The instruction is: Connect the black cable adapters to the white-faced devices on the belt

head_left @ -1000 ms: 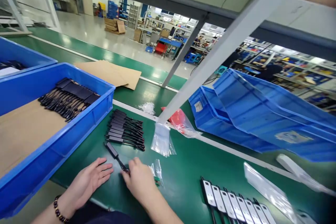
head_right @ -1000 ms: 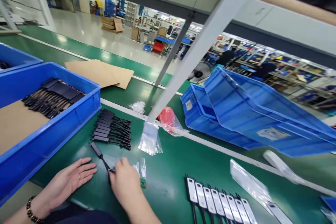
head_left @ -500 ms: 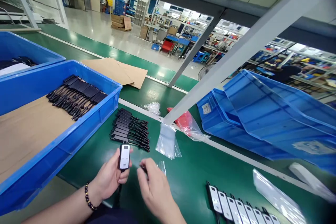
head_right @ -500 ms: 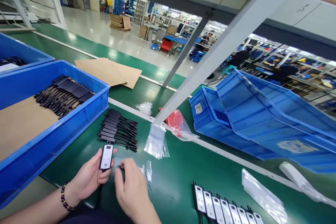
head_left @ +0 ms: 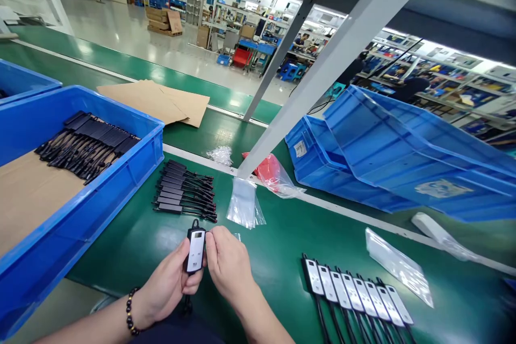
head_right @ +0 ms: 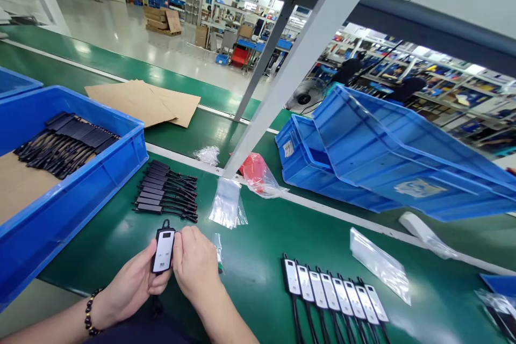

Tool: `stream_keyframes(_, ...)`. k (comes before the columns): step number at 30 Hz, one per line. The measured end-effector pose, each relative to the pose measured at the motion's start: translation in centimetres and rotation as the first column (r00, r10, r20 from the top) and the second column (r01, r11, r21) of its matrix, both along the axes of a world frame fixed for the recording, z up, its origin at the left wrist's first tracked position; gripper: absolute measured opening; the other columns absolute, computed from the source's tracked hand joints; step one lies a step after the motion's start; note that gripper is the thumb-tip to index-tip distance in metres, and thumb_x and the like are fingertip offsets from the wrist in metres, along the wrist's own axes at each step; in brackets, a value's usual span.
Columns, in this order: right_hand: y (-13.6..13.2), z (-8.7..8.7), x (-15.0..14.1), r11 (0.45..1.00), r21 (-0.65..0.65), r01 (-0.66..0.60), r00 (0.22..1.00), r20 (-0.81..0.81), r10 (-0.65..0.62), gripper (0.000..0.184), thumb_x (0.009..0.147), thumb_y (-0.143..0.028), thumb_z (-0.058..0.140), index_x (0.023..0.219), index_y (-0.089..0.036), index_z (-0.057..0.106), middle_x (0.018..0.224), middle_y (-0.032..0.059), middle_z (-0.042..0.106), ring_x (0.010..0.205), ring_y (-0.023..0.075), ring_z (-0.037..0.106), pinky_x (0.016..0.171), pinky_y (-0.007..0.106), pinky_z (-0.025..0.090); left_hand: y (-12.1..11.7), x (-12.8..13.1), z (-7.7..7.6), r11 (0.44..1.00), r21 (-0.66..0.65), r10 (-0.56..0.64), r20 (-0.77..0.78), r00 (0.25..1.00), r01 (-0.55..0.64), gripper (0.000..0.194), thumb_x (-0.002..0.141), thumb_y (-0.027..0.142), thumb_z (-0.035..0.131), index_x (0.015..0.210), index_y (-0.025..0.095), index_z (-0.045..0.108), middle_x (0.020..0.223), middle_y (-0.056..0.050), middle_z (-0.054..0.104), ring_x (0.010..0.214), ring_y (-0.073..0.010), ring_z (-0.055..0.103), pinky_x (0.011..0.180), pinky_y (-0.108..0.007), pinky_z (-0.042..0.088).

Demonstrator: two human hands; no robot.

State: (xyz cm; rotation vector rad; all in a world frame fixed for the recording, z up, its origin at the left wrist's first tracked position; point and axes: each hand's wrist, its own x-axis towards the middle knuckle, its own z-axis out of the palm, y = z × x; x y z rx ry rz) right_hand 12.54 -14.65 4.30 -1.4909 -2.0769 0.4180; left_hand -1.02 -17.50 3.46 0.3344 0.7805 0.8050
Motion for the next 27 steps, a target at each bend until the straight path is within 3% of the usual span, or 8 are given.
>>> stream_keyframes(8,0.0,-0.2,-0.1,1.0,-0.025,-0.002,1.0,0.017,0.002,0.03,0.092,-0.027,0.027,0.07,-0.014,0.043,0.068,0.003,0.045,0.06,0.0113,0.039,0.059,0.026,0.025,0.0,0.0,-0.1,1.0,0.011,0.007,0.013,1.0,-0.007,0.037,0.085,0.05,0.036,0.093,0.015,0.042,0.069,0.0,0.037,0.05,-0.0036,0.03,0.049,-0.022,0.018)
stream_keyframes(16,0.4,0.2,0.2,0.963,-0.261,-0.07,0.988,-0.149,0.031,0.033,0.09,-0.031,0.033,0.063,-0.013,0.036,0.06,-0.0007,0.042,0.056,0.0081,0.034,0.055,0.023,0.023,-0.1,-0.1,-0.1,1.0,-0.006,-0.01,0.021,1.0,0.01,0.037,0.085,0.05,0.035,0.094,0.015,0.04,0.067,0.0,0.037,0.05,-0.0036,0.03,0.049,-0.021,0.017)
stream_keyframes(22,-0.2,1.8,1.8,0.919,-0.274,-0.283,0.919,-0.352,0.178,0.034,0.088,-0.029,0.036,0.059,-0.013,0.031,0.057,-0.0008,0.037,0.055,0.0068,0.035,0.054,0.021,0.025,0.2,-0.3,-0.1,1.0,-0.03,-0.005,0.043,0.999,0.006,0.038,0.084,0.051,0.037,0.092,0.014,0.041,0.07,-0.001,0.04,0.049,-0.003,0.03,0.048,-0.021,0.016)
stream_keyframes(24,-0.4,1.9,2.9,0.93,-0.269,-0.25,0.939,-0.303,0.165,0.038,0.09,-0.033,0.031,0.059,-0.013,0.031,0.055,-0.0002,0.035,0.053,0.0074,0.033,0.053,0.021,0.025,0.4,-0.4,0.0,0.999,-0.054,0.006,0.052,0.999,-0.003,0.041,0.084,0.052,0.037,0.094,0.013,0.043,0.078,-0.002,0.044,0.049,-0.0024,0.029,0.047,-0.021,0.016)
stream_keyframes(27,0.0,-0.1,4.5,0.957,-0.289,-0.022,0.995,0.09,0.05,0.04,0.091,-0.036,0.028,0.06,-0.013,0.038,0.055,0.0011,0.042,0.052,0.009,0.037,0.052,0.024,0.022,0.6,-0.4,0.2,0.994,-0.104,0.027,0.06,0.998,-0.021,0.042,0.083,0.053,0.038,0.1,0.016,0.044,0.086,-0.003,0.045,0.05,-0.0026,0.03,0.047,-0.02,0.016)
